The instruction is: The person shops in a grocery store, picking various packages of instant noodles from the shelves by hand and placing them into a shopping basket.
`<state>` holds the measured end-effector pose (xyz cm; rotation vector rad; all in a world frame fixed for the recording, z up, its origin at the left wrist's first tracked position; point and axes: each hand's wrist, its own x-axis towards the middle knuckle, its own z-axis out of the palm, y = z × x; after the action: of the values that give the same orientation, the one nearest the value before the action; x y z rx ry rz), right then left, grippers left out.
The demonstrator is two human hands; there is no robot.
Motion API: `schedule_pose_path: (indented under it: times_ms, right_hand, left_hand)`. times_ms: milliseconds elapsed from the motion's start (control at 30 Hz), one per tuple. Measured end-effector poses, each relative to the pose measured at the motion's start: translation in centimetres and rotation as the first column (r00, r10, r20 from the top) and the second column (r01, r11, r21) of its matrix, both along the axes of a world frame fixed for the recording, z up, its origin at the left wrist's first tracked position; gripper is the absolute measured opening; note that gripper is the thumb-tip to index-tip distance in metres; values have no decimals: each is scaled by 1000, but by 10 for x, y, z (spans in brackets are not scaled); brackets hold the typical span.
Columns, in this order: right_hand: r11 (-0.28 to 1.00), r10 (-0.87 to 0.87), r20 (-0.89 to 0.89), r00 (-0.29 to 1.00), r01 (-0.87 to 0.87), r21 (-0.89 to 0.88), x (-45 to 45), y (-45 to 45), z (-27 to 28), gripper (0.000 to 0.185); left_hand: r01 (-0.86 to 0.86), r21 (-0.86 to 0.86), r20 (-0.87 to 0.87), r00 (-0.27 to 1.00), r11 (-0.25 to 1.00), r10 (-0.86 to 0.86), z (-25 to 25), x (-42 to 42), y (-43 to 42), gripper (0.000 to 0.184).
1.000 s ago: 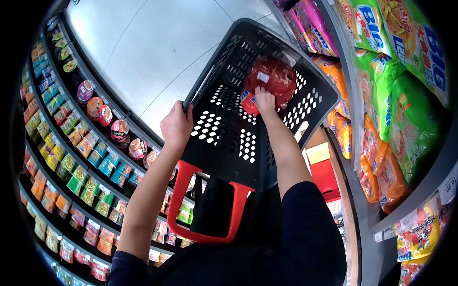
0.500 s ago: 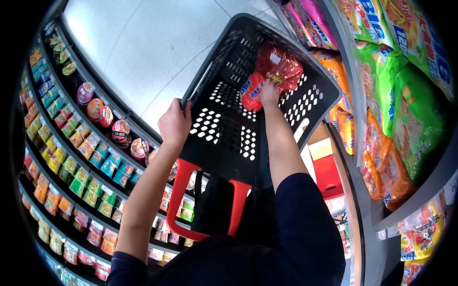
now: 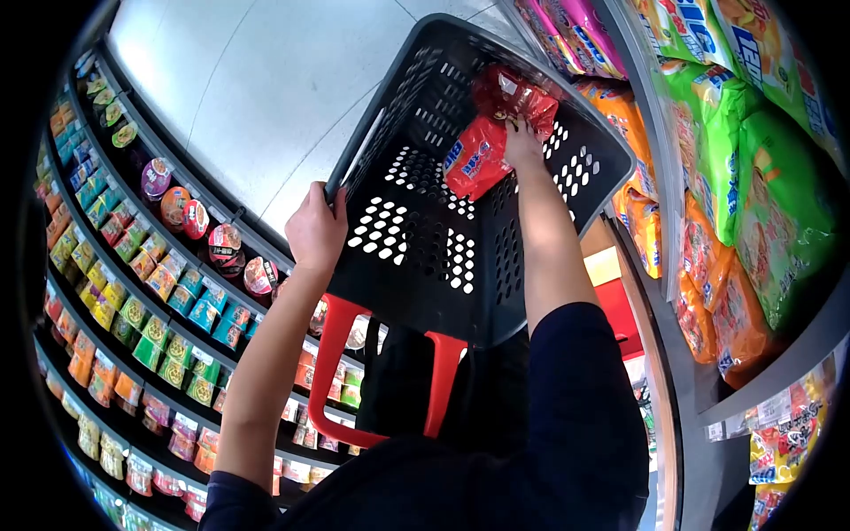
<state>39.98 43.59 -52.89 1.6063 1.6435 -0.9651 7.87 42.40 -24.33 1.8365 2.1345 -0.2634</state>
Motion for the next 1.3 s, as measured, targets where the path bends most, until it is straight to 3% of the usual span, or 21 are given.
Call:
schedule_pose_path:
  times_ms: [100,300,400,467,500,533,600,633,667,733,800,867,933,967,1000,1033,1067,1133,1233,1267,1300]
  right_hand:
    - [984,145,5,989,-144,-103,16,6,-17,73]
    - [979,33,60,998,-20,-203,14,-6,-10,82]
    - [969,-132,121,984,154,-194,5,-8,-6,82]
    - [918,-384,12,923,383,-100,5,-31,-10,66]
    - [903,-423,-53,905,415,-117,3,-37,-3,61]
    - [971,-226,-138,964,233,41,13,-82,-64,53]
    - [946,-309,-371,876,323,-25,-11,-65,49,39]
    - [913,-338,-457,823,405,54,-24,-69,100,32]
    - [914,-365,-547,753,402,-55,-27,-77,120,29]
    - [889,-386,-666,638,451,-83,-33,-95,187,25]
    - [831,-495,-728,474,502,-239,-23,-107,261,24]
    - [768,-613,-639,466,543,-340,-4,-119,332,25]
    - [657,-703,-619,350,653,-377,31,-154,361,25]
    - [720,-634,-618,465,647,-251,53,-170,373,25]
    - [659,-705,-528,473,713,-242,67,-176,402,24]
    - [687,-674,-498,546,711,-150,91,-200,404,24]
    - [654,-677,-519,523,750,-98,108,-220,411,22]
    - [708,-613,-439,657,703,65,126,-239,448,25]
    - [641,-694,-380,611,765,60,129,-267,488,26]
    - [607,-722,-389,572,793,39,129,-281,490,27]
    - [581,-739,-397,545,813,36,121,-281,512,23]
  left_hand:
    - [-11,-12,1,1000,1000,11,2,-1,-2,21]
    - [0,-39,-1,1000,999,0,1,0,0,22]
    - [10,-56,1,1000,998,-10,2,2,2,23]
    - [2,-60,-1,1000,998,-2,3,3,2,23]
    - [-9,-45,12,1000,999,9,2,2,1,23]
    - [-9,-38,15,1000,999,10,2,2,1,23]
    - [-8,-26,21,1000,1000,8,2,-1,-1,23]
    - [-27,-63,36,999,998,29,3,-2,-2,23]
    - [-39,-76,41,998,996,42,3,-4,-5,23]
    - [-65,-88,36,997,994,69,4,-10,-11,24]
    - [-142,-88,53,988,986,147,11,-16,-30,25]
    - [-212,-84,99,971,974,220,11,-27,-51,24]
    - [-283,-117,124,947,952,296,13,-40,-58,22]
    - [-300,-112,165,935,947,315,12,-47,-64,22]
    - [-315,-109,212,919,943,331,11,-51,-68,21]
    - [-338,-116,243,902,934,356,13,-50,-73,22]
    - [-382,-155,213,887,911,409,-2,-56,-83,26]
    - [-393,-208,295,848,896,441,-15,-69,-91,38]
    - [-339,-358,549,677,870,490,-29,-97,-105,45]
    - [-326,-352,654,585,877,480,-1,-93,-109,43]
    - [-343,-460,580,582,819,570,18,-92,-113,45]
